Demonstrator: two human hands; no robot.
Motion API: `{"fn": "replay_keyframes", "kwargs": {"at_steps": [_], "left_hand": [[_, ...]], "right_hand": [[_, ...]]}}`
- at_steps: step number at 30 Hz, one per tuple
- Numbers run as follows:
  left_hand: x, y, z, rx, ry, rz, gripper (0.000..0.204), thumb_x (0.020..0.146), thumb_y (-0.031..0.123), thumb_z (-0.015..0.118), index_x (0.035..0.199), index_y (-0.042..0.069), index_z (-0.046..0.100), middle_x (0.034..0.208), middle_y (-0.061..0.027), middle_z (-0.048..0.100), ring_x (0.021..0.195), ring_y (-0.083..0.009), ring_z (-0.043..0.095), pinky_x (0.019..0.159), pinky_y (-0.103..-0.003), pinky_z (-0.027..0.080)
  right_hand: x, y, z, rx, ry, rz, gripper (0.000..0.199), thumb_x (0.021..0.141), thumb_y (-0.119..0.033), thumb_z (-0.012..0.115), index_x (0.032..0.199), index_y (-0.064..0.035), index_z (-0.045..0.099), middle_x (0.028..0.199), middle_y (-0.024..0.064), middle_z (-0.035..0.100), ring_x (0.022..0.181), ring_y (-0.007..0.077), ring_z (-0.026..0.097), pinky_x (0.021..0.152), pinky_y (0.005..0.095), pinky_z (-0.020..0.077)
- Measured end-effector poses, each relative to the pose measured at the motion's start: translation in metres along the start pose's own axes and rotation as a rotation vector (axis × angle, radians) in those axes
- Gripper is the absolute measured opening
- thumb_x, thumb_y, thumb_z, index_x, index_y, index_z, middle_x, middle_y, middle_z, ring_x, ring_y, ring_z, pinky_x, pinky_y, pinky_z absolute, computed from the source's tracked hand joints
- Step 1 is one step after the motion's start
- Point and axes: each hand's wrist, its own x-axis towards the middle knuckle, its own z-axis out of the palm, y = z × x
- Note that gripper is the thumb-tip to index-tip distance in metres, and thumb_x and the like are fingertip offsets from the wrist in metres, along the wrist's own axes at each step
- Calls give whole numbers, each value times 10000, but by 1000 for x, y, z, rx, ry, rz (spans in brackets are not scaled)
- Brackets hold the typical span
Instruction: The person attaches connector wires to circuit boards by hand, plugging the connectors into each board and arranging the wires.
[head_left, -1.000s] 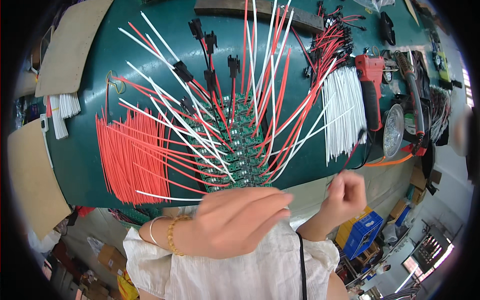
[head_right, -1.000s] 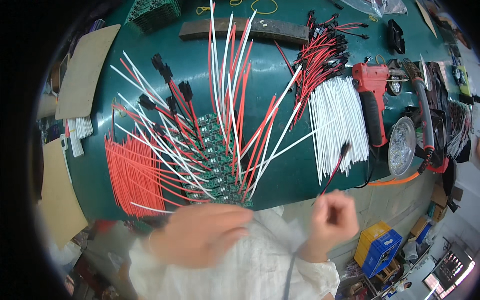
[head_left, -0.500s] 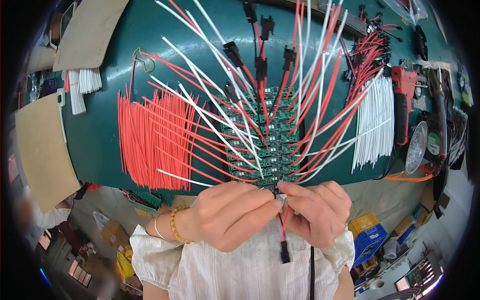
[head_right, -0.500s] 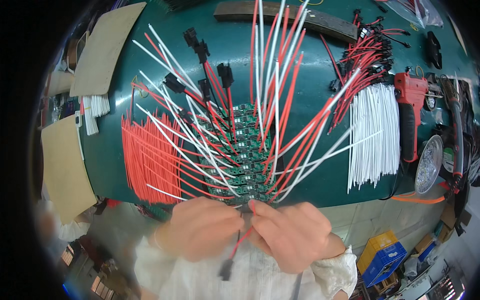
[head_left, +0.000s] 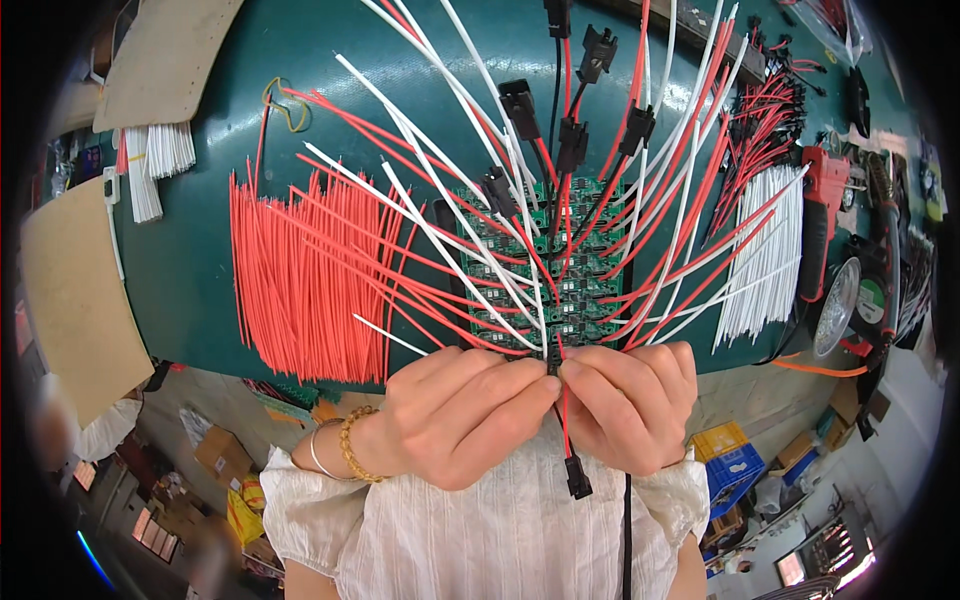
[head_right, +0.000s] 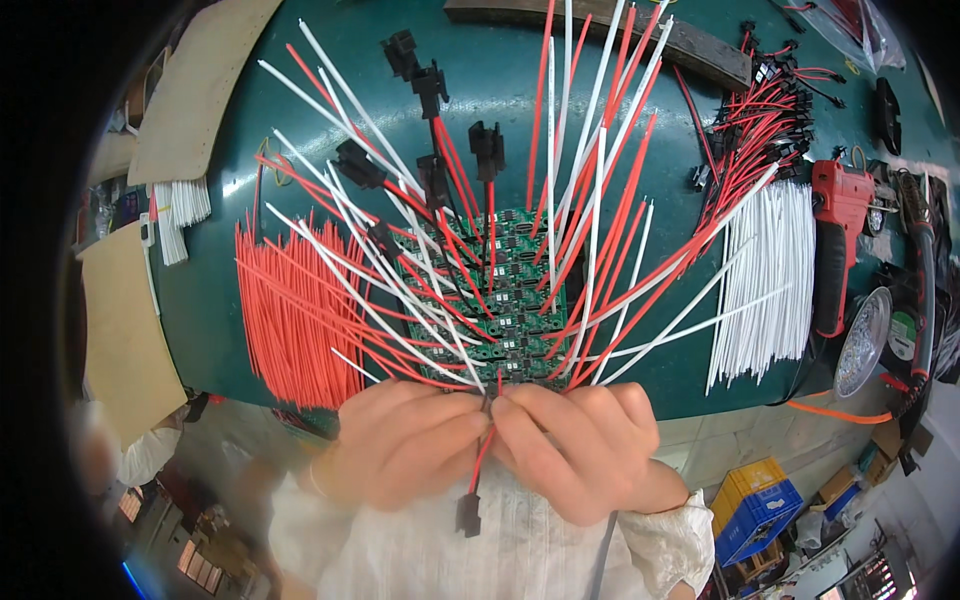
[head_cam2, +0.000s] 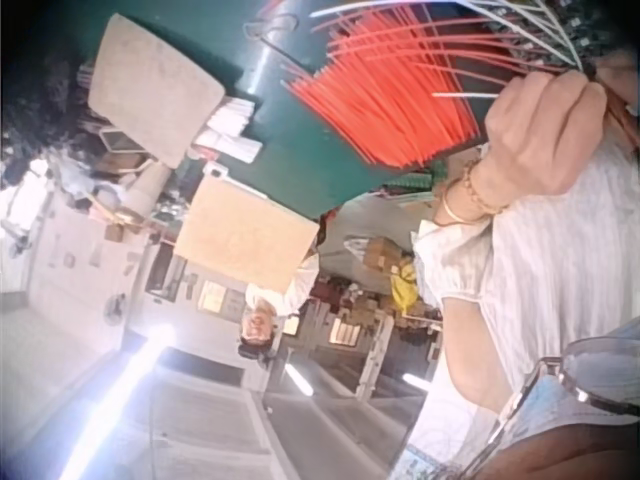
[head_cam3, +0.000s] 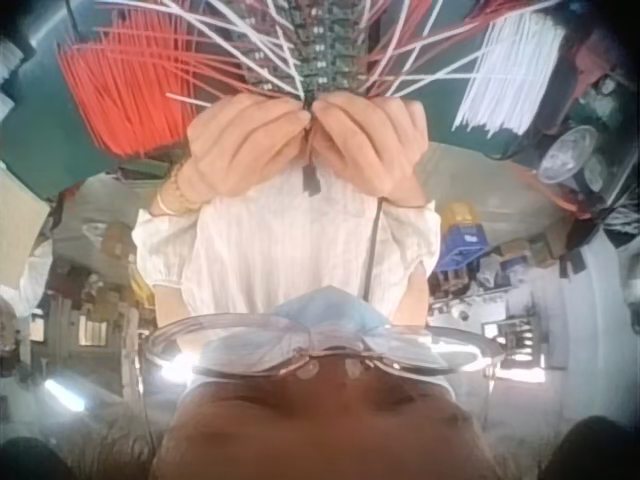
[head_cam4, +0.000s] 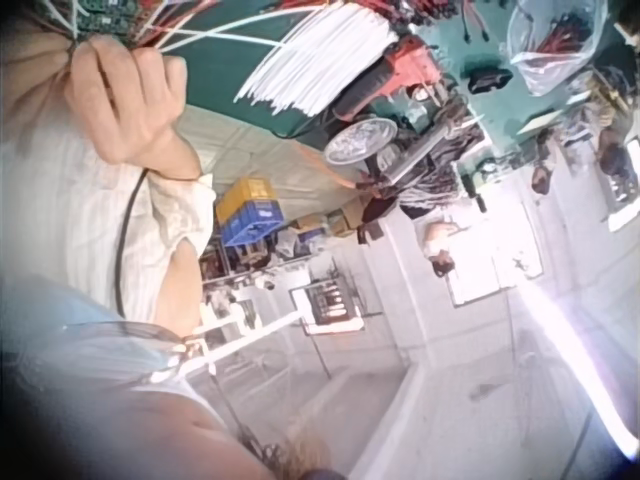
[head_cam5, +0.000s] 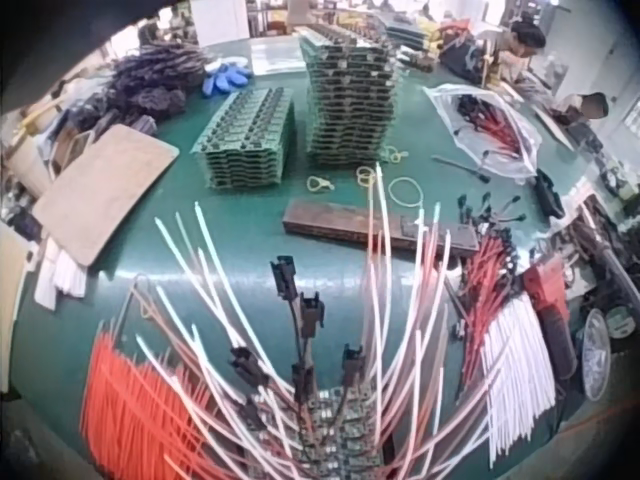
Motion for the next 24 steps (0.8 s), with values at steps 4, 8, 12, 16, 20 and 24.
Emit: {"fn": "replay_keyframes", "kwargs": {"at_steps": [4,8,12,16,20,24], "left_hand": [[-1,0,2,-11,2,-25,252,652,35,690,891,-38,659,833,-113,651,613,-184,610,457,-248,442],[-1,0,2,-21,9,-34,254,646,30,698,888,-37,654,832,-113,653,618,-189,617,471,-256,460],[0,1,3,-29,6,-50,242,657,9,714,888,-29,653,825,-107,653,618,-191,619,482,-264,476],[1,1,4,-31,24,-71,244,660,-9,725,893,-24,654,821,-98,655,614,-193,617,486,-266,482],[6,3,2,-31,17,-71,250,655,-13,731,893,-22,655,812,-90,653,602,-195,609,485,-271,483],[10,9,2,-93,-17,-257,239,657,-54,719,884,-23,652,765,-90,655,573,-203,609,479,-283,479]], "right_hand": [[0,0,1,-12,-7,15,382,610,-132,781,972,-75,675,882,27,689,597,122,524,545,268,306],[-1,-1,2,9,-3,33,378,598,-120,784,955,-76,669,880,24,686,600,130,528,542,270,309],[0,0,3,32,19,44,365,592,-110,781,935,-68,665,874,28,685,595,136,529,534,273,311],[0,0,4,36,28,45,371,584,-100,780,935,-61,664,870,31,685,589,138,529,531,275,311],[2,-1,2,35,19,77,339,574,-84,775,895,-56,671,863,32,688,589,137,529,524,278,309],[7,-5,-11,52,24,100,244,635,-52,761,864,-37,680,799,37,668,591,155,526,510,281,319]]}}
